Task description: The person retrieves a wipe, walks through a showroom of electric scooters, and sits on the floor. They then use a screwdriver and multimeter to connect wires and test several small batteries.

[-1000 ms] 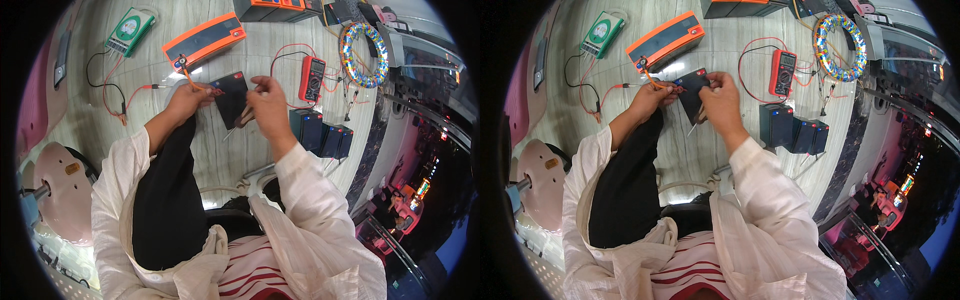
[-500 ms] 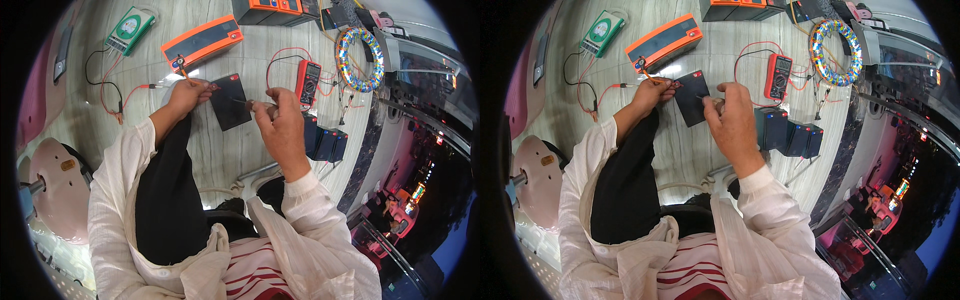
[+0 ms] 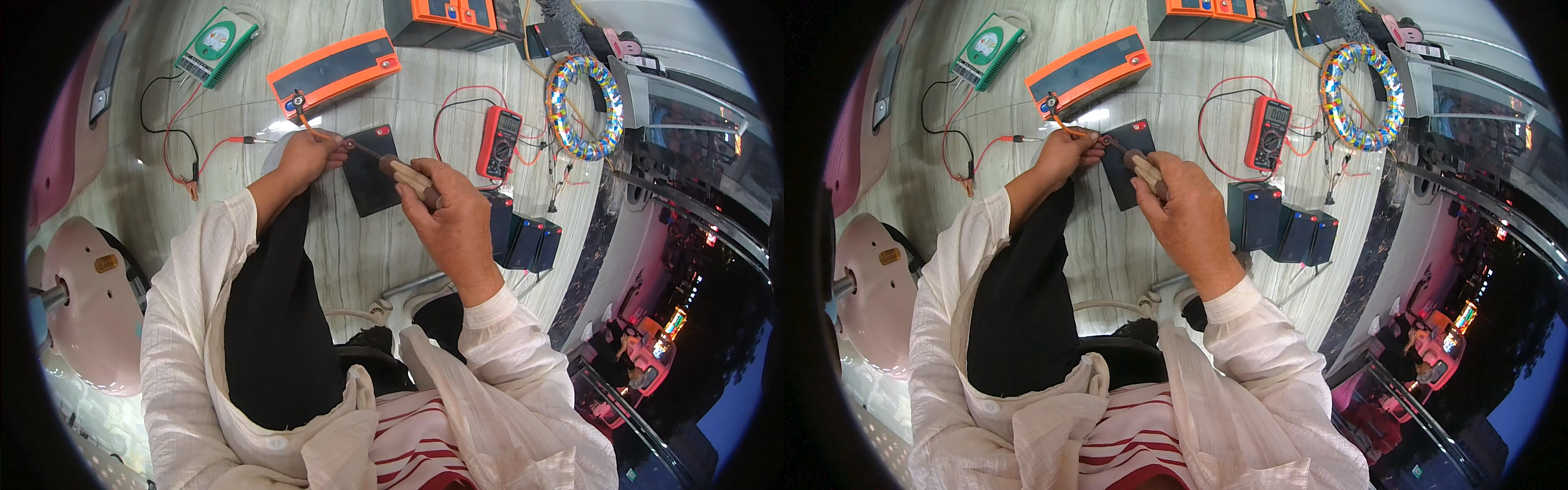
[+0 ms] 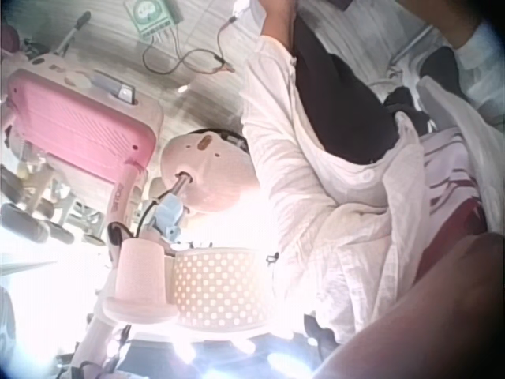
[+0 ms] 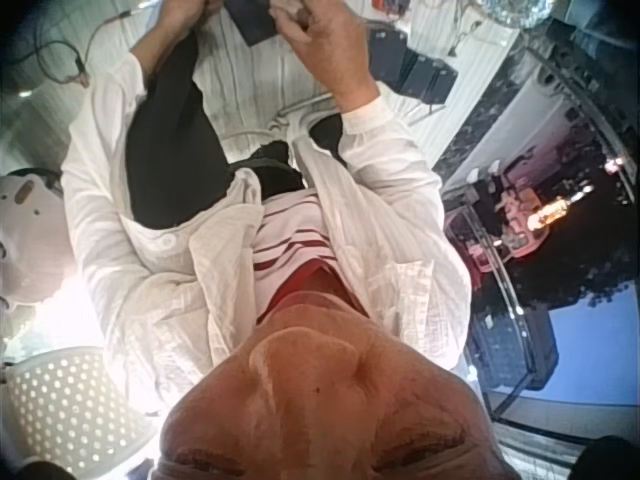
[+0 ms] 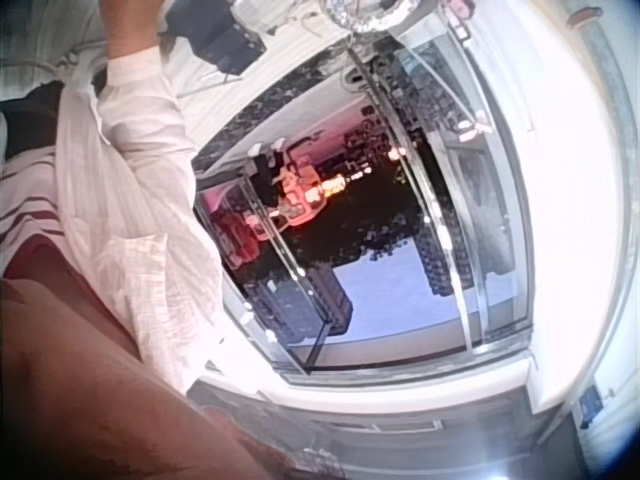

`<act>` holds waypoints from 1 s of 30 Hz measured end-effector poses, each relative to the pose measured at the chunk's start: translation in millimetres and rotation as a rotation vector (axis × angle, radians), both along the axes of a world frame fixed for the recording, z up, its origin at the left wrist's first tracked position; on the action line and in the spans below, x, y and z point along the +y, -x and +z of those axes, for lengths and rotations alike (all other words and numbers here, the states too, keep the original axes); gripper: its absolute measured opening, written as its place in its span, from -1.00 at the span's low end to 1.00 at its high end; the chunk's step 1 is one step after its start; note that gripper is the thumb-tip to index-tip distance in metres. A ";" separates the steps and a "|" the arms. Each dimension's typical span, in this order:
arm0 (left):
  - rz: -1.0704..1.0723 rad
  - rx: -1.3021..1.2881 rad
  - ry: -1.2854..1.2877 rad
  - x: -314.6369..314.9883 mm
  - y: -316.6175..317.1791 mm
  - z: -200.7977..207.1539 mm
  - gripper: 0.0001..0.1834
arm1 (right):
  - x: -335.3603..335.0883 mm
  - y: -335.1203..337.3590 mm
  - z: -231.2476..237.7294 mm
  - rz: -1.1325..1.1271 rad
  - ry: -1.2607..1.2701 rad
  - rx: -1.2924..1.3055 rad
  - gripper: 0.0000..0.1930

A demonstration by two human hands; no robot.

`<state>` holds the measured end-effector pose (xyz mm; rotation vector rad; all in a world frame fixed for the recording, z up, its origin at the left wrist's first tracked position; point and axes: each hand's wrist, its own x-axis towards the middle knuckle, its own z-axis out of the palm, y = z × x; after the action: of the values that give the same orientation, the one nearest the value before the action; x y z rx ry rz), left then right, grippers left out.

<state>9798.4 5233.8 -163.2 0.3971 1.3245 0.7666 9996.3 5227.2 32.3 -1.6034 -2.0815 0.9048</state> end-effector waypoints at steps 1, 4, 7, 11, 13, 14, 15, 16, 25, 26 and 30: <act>0.006 -0.001 0.005 -0.2 0.2 -0.7 -0.77 | -0.1 0.9 -0.2 0.005 0.004 0.005 -0.70; 0.025 -0.026 -0.009 -1.5 0.1 -2.4 -0.75 | -0.4 0.8 -2.9 0.025 -0.004 -0.002 -0.69; 0.025 -0.047 -0.005 -1.4 0.5 -1.8 -0.77 | 0.0 2.4 -1.4 0.027 0.006 -0.019 -0.69; 0.018 -0.038 0.009 -0.5 -0.2 1.4 -0.78 | -0.7 0.7 0.2 0.054 -0.050 -0.054 -0.69; 0.019 -0.041 0.009 -0.6 0.1 1.9 -0.78 | -1.5 1.1 0.6 0.035 -0.033 -0.045 -0.69; 0.020 -0.043 0.008 -0.8 0.3 1.2 -0.78 | -1.7 1.2 0.9 0.025 -0.024 -0.041 -0.69; 0.024 -0.047 0.004 -1.1 0.6 0.5 -0.77 | -1.5 0.6 -0.2 0.028 -0.030 -0.037 -0.69; 0.027 -0.052 0.000 -1.5 1.0 -0.1 -0.75 | -1.3 -0.4 -2.3 0.032 -0.036 -0.033 -0.70; 0.020 -0.065 0.005 -1.4 0.8 3.0 -0.79 | -1.4 1.3 0.2 -0.086 0.012 -0.054 -0.70; 0.019 -0.066 0.006 -1.1 0.6 3.8 -0.78 | -1.5 0.6 -1.1 -0.110 0.016 -0.048 -0.69; 0.034 -0.085 0.004 -2.0 0.4 4.5 -0.77 | -0.5 -1.6 -4.7 -0.205 0.096 0.024 -0.69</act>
<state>9798.0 5231.8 -158.7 0.3360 1.2561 0.8005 9997.8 5226.7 27.6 -1.8064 -1.8409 0.9590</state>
